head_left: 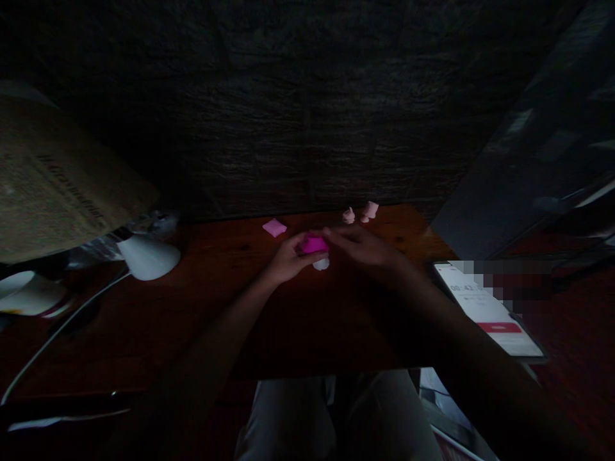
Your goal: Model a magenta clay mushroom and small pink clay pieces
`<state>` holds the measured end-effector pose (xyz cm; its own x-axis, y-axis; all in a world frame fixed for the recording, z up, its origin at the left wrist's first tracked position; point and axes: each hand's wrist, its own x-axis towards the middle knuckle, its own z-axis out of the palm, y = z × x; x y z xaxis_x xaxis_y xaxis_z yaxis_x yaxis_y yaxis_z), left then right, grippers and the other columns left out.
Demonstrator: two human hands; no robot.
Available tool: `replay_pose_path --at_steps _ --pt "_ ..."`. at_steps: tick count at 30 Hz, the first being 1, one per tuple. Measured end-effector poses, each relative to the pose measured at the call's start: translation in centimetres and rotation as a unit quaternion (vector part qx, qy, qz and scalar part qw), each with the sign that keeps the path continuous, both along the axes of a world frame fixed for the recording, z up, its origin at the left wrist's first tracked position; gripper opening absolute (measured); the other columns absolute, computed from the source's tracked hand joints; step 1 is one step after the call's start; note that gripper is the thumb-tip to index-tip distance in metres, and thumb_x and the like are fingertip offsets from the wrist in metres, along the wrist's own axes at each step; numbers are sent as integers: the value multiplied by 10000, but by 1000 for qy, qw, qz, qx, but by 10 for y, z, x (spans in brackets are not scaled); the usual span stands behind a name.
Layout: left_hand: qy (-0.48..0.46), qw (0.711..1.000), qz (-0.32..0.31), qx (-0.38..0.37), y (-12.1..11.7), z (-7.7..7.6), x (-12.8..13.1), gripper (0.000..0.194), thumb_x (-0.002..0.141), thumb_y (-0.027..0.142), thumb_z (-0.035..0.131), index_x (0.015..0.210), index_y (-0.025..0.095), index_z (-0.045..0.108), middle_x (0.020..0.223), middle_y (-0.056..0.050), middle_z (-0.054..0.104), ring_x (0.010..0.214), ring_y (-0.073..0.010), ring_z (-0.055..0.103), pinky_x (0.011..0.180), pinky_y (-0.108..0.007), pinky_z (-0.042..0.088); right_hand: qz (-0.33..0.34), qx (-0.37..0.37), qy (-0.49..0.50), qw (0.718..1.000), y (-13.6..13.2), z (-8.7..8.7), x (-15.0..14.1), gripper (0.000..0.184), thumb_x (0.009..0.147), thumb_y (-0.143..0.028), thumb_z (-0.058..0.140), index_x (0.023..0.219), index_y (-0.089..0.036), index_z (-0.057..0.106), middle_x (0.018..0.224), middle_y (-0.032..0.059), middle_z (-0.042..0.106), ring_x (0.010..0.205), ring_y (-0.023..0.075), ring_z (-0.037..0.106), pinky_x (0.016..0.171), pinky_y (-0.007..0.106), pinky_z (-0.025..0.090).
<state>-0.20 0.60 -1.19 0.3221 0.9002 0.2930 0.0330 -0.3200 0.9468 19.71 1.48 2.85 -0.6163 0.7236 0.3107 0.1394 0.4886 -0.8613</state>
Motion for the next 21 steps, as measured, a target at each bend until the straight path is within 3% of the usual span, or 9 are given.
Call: replay_pose_path --at_steps 4,11,17,21 --pt "-4 1000 5 -9 0 1 1 459 666 295 847 1060 146 664 1053 -76 724 935 -191 668 887 -348 516 -5 -27 12 1000 0 -1 0 558 932 -643 480 1259 -245 694 1296 61 687 1220 251 613 1120 458 399" --pt "7 999 0 -31 -2 1 1 420 665 294 837 1018 142 668 1014 -70 721 892 -184 663 865 -352 516 -8 -2 -19 1000 0 0 1 525 953 -611 466 1259 -252 696 1280 58 697 1213 256 620 1113 457 414" --pt "31 999 11 -5 -2 1 0 367 701 335 812 985 147 677 982 -61 726 884 -187 659 833 -336 519 -17 50 -45 998 -2 1 2 498 972 -528 491 1356 -240 622 1382 69 630 1295 262 564 1133 464 396" --pt "33 999 8 -3 -2 3 1 363 704 334 810 986 149 676 980 -63 728 885 -188 660 833 -339 520 0 58 -49 997 -1 0 3 449 996 -474 464 1354 -251 620 1353 50 653 1254 233 597 1107 432 432"
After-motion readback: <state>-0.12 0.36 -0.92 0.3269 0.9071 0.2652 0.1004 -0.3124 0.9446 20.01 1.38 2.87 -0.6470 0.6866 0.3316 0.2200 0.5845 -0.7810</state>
